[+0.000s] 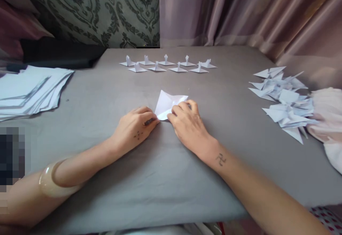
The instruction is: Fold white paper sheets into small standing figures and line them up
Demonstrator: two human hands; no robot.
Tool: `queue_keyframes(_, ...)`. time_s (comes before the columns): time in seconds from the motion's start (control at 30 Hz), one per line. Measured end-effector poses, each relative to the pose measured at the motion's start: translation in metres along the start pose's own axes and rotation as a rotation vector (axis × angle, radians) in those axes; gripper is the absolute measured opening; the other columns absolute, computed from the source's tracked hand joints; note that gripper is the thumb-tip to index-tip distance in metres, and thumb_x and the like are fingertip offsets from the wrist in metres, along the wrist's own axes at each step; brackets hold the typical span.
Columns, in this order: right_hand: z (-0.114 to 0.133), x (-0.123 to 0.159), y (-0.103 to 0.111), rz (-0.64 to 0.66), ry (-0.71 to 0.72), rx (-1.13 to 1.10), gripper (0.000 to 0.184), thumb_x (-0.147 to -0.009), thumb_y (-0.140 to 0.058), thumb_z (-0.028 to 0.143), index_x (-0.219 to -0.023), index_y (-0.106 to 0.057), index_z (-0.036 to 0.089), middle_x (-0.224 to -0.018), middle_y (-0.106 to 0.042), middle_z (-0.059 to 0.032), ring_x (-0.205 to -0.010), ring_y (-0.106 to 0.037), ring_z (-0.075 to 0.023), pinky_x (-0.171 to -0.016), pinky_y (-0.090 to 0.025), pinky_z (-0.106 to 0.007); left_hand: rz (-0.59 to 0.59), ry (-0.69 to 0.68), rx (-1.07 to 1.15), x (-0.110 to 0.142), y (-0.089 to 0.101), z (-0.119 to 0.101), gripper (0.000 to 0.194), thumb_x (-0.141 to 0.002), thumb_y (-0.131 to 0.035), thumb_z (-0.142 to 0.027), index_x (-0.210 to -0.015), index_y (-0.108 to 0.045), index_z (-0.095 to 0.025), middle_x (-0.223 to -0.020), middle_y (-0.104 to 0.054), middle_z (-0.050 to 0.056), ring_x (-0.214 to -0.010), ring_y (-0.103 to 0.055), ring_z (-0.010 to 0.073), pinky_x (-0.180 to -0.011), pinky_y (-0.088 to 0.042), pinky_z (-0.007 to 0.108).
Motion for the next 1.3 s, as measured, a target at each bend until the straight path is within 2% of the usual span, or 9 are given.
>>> queue_keyframes(0.13, -0.007, -0.009, 0.000, 0.055, -0.011, -0.108, 0.026, -0.096, -0.047, 0.021, -0.090, -0.072, 0.018, -0.094, -0.067, -0.0055, -0.097, -0.051, -0.0200, -0.096, -0.024, -0.039, 0.005, 0.034, 0.086, -0.002, 0.001, 0.003, 0.020, -0.093, -0.050, -0.026, -0.089, -0.069, -0.020, -0.096, -0.065, 0.005, -0.089, -0.061, 0.0209, -0.071, -0.047, 0.031)
queue_keyframes(0.27, -0.013, -0.021, 0.001, 0.135, -0.064, -0.167, 0.027, -0.095, -0.048, 0.023, -0.085, -0.073, 0.019, -0.089, -0.067, -0.0045, -0.095, -0.052, -0.0199, -0.091, -0.025, -0.038, -0.017, 0.038, 0.133, -0.003, -0.001, 0.006, 0.021, -0.093, -0.049, -0.024, -0.086, -0.069, -0.019, -0.095, -0.065, 0.005, -0.089, -0.060, 0.0208, -0.072, -0.048, 0.032)
queue_keyframes(0.4, -0.016, -0.033, 0.000, 0.246, -0.162, -0.160, 0.031, -0.093, -0.045, 0.021, -0.077, -0.071, 0.019, -0.084, -0.068, -0.0063, -0.094, -0.052, -0.0217, -0.085, -0.027, -0.037, -0.076, 0.033, 0.142, -0.003, -0.002, 0.009, 0.024, -0.094, -0.046, -0.025, -0.084, -0.067, -0.018, -0.092, -0.064, 0.007, -0.088, -0.059, 0.0212, -0.073, -0.048, 0.033)
queue_keyframes(0.6, -0.016, -0.047, 0.000, 0.398, -0.184, -0.098, 0.033, -0.089, -0.046, 0.021, -0.060, -0.063, 0.017, -0.070, -0.066, -0.0066, -0.083, -0.053, -0.0209, -0.081, -0.029, -0.036, -0.094, 0.089, 0.209, -0.005, -0.006, 0.015, 0.016, -0.090, -0.052, -0.021, -0.084, -0.065, -0.016, -0.093, -0.060, 0.009, -0.089, -0.056, 0.0214, -0.080, -0.048, 0.036)
queue_keyframes(0.73, -0.018, -0.054, -0.001, 0.480, -0.193, -0.073, 0.030, -0.086, -0.050, 0.022, -0.059, -0.063, 0.018, -0.064, -0.064, -0.0057, -0.074, -0.054, -0.0184, -0.078, -0.031, -0.034, -0.112, 0.112, 0.269, -0.007, -0.008, 0.020, 0.013, -0.087, -0.055, -0.021, -0.080, -0.065, -0.016, -0.093, -0.058, 0.008, -0.090, -0.054, 0.0216, -0.081, -0.048, 0.037)
queue_keyframes(1.0, -0.017, -0.072, -0.007, 0.600, -0.180, -0.008, 0.018, -0.075, -0.054, 0.015, -0.066, -0.069, 0.019, -0.069, -0.067, -0.0070, -0.069, -0.058, -0.0186, -0.070, -0.036, -0.033, -0.109, 0.114, 0.300, -0.009, -0.009, 0.025, 0.014, -0.085, -0.057, -0.024, -0.079, -0.067, -0.015, -0.095, -0.057, 0.010, -0.092, -0.053, 0.0227, -0.085, -0.047, 0.039)
queue_keyframes(1.3, -0.018, -0.072, -0.009, 0.630, -0.194, -0.029, 0.018, -0.074, -0.054, 0.014, -0.069, -0.070, 0.020, -0.073, -0.069, -0.0069, -0.068, -0.059, -0.0183, -0.064, -0.036, -0.031, 0.000, 0.162, 0.340, -0.013, -0.008, 0.028, 0.013, -0.072, -0.057, -0.013, -0.076, -0.068, -0.018, -0.096, -0.057, 0.008, -0.097, -0.053, 0.0241, -0.085, -0.049, 0.039)
Point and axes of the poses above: each hand's wrist, its own x-axis away from the middle knuckle, its own y-axis out of the back of the hand, z = x × y, the point moved 8 cm from there along -x, towards the middle knuckle
